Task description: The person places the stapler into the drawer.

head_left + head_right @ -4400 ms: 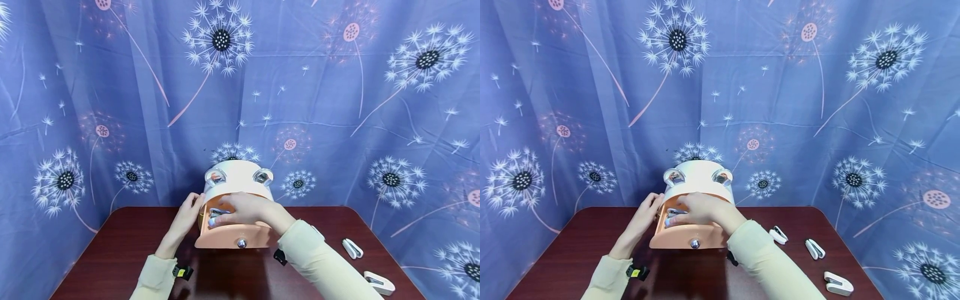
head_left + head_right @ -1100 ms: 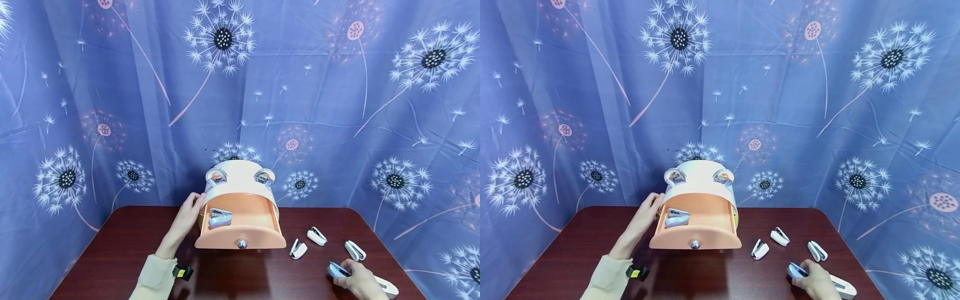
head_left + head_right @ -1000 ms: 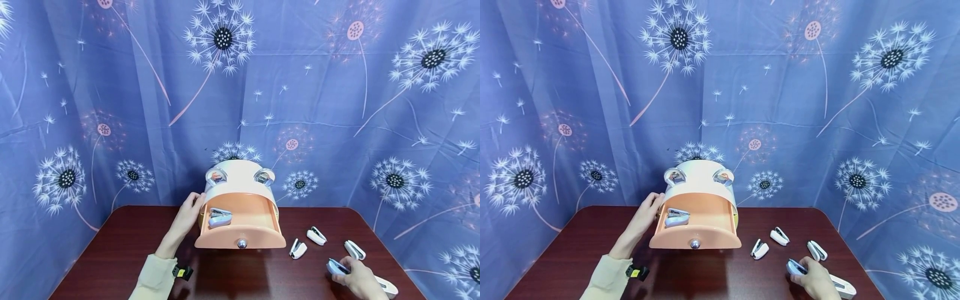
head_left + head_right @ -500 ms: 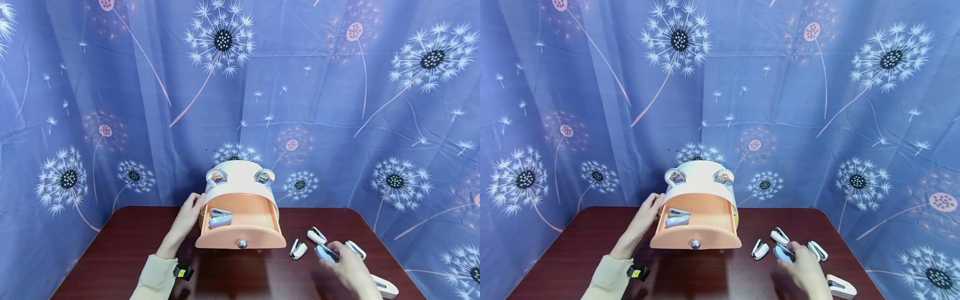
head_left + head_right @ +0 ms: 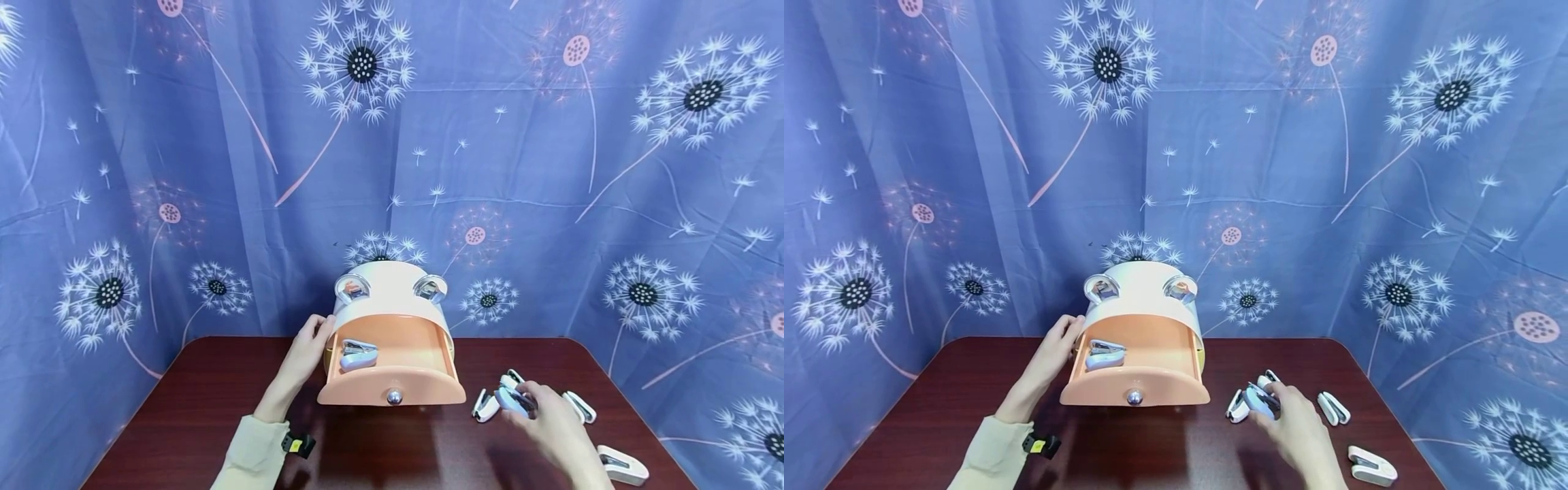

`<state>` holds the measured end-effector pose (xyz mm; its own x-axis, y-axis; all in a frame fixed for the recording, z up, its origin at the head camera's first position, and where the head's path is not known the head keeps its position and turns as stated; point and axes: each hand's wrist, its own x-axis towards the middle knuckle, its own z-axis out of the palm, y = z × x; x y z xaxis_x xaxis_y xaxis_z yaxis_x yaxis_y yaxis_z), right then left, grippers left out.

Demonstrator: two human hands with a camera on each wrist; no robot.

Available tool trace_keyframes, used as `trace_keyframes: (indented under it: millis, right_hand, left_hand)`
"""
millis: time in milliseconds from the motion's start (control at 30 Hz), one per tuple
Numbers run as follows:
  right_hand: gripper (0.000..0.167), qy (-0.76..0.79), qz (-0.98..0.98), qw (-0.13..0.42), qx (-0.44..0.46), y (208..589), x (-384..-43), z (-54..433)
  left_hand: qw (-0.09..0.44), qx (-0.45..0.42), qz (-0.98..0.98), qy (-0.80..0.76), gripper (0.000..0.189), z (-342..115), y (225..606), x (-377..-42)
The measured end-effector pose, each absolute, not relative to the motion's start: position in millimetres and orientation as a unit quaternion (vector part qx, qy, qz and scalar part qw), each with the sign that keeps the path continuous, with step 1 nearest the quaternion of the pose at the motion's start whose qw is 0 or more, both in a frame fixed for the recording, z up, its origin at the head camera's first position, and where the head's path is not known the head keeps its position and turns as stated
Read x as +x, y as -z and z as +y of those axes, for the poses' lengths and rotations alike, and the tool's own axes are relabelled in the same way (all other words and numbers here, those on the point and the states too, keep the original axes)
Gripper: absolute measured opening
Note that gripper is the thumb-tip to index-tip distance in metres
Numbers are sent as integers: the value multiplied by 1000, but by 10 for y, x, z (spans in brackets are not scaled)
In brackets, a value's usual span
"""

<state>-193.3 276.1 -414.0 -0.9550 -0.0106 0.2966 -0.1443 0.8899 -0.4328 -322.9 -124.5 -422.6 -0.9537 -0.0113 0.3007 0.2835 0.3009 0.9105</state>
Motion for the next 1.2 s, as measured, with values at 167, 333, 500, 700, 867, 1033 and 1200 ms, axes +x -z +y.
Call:
trace_keyframes:
  millis: [167, 333, 500, 700, 867, 1033, 1200]
  right_hand:
    - [50, -228, -958, 169, 45, 4101, -1930, 2652]
    - [47, -245, -948, 195, 56, 4082, -1928, 2544]
    - [41, -258, -942, 206, 58, 4048, -1934, 2437]
    - [38, -270, -937, 214, 57, 4004, -1918, 2317]
    - [37, -274, -935, 216, 60, 3948, -1888, 2248]
    - [41, -269, -930, 240, 72, 3862, -1871, 2227]
    - [40, -258, -928, 255, 89, 3778, -1918, 2189]
  left_hand:
    - [125, -87, -797, 585, 41, -1246, 4222, -3230]
    - [120, -90, -796, 586, 41, -1249, 4213, -3234]
    - [118, -94, -798, 584, 40, -1253, 4190, -3239]
    - [119, -90, -799, 582, 41, -1263, 4188, -3227]
    - [119, -86, -800, 582, 41, -1255, 4205, -3222]
    - [118, -87, -800, 582, 42, -1236, 4209, -3232]
    - [124, -81, -799, 583, 40, -1242, 4216, -3229]
